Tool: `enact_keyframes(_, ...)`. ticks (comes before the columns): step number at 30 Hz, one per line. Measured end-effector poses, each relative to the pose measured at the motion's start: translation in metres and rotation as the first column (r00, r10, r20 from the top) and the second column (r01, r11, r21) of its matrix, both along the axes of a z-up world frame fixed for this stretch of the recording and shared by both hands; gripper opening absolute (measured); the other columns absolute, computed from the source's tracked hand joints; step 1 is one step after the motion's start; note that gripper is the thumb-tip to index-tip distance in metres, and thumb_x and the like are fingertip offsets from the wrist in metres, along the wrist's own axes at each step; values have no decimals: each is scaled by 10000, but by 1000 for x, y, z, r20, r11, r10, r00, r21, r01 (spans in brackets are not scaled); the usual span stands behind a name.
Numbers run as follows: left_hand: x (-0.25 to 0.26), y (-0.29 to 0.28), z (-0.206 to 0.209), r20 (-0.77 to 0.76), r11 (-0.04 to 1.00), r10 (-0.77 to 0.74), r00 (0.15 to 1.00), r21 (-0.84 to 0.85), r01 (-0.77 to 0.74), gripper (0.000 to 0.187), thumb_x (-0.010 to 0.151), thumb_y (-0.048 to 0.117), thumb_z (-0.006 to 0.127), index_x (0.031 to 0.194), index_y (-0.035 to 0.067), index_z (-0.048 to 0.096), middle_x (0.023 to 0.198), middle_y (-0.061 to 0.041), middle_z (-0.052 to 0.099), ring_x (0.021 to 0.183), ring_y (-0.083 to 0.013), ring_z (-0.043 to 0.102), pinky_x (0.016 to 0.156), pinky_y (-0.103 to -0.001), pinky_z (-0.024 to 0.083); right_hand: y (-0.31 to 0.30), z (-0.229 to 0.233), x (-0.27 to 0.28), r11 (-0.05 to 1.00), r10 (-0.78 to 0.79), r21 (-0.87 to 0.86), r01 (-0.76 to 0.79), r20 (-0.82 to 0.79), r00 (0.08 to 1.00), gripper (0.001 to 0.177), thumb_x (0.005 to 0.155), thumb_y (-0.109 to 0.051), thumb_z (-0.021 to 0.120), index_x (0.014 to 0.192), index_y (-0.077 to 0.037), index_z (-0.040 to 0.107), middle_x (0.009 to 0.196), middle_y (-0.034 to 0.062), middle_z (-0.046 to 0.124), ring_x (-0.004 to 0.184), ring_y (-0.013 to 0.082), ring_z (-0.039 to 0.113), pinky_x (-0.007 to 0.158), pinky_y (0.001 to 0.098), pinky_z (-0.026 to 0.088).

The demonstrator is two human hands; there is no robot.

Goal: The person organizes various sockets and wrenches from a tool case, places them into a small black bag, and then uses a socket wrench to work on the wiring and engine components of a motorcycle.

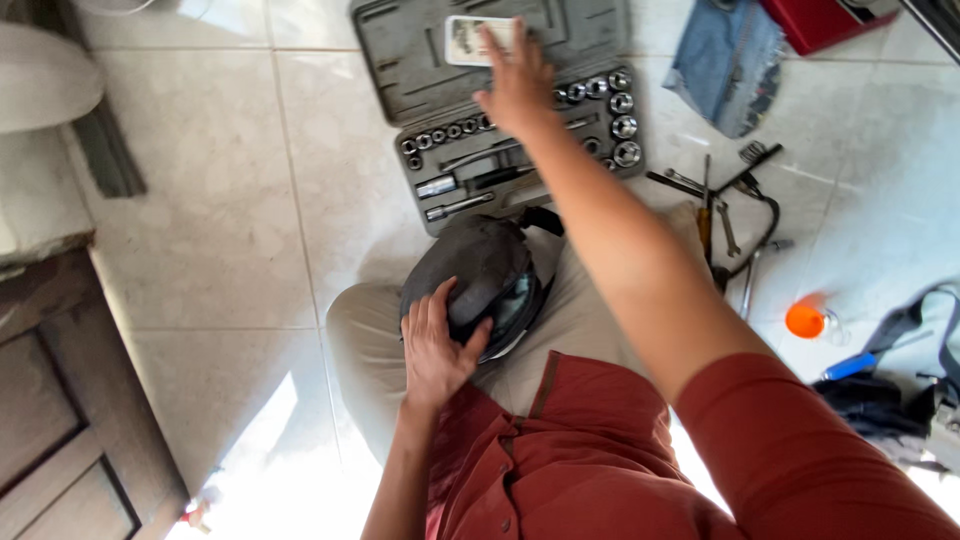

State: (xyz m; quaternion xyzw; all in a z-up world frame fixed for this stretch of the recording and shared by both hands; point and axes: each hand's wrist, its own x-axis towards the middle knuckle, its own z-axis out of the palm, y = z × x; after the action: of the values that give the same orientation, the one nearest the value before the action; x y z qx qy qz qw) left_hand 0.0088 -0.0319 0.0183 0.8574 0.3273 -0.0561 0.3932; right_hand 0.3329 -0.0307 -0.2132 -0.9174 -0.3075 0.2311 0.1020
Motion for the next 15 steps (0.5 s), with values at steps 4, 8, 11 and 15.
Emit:
enact_keyframes(4,-19,-34,5,38,991,-85,996,108,80,994,721,446,867,1464,-23,402,1316,-227,550,1175,-409,517,1041,-529,382,23,-23,-6,984,-160,-91,155,-48,986,865,870,-324,834,1586,-204,364,1620,149,257,1439,420,395,1205,530,347)
enact_keyframes(8,-22,-42,1,-7,972,-106,994,209,105,1166,591,503,885,1475,-26,339,1386,-264,487,1249,-463,466,1052,-567,351,23,-61,10,988,-154,27,151,188,970,743,802,-188,811,1451,-121,456,1506,147,413,1311,368,469,1086,509,407)
enact_keyframes(11,-23,-36,-13,25,986,-41,999,165,36,1148,610,524,901,1438,-78,382,1303,-274,501,1191,-431,468,1025,-556,340,13,-74,17,998,-54,-26,62,246,968,741,804,-118,785,1462,-73,447,1398,161,512,1227,323,510,1056,458,432)
enact_keyframes(15,-25,-14,-32,66,963,-49,997,268,30,414,872,177,754,1242,38,635,1133,-142,681,1059,-292,639,967,-462,502,-5,-12,3,947,-252,208,245,11,968,740,857,-252,811,1460,-55,431,1228,152,593,1109,289,585,957,439,488)
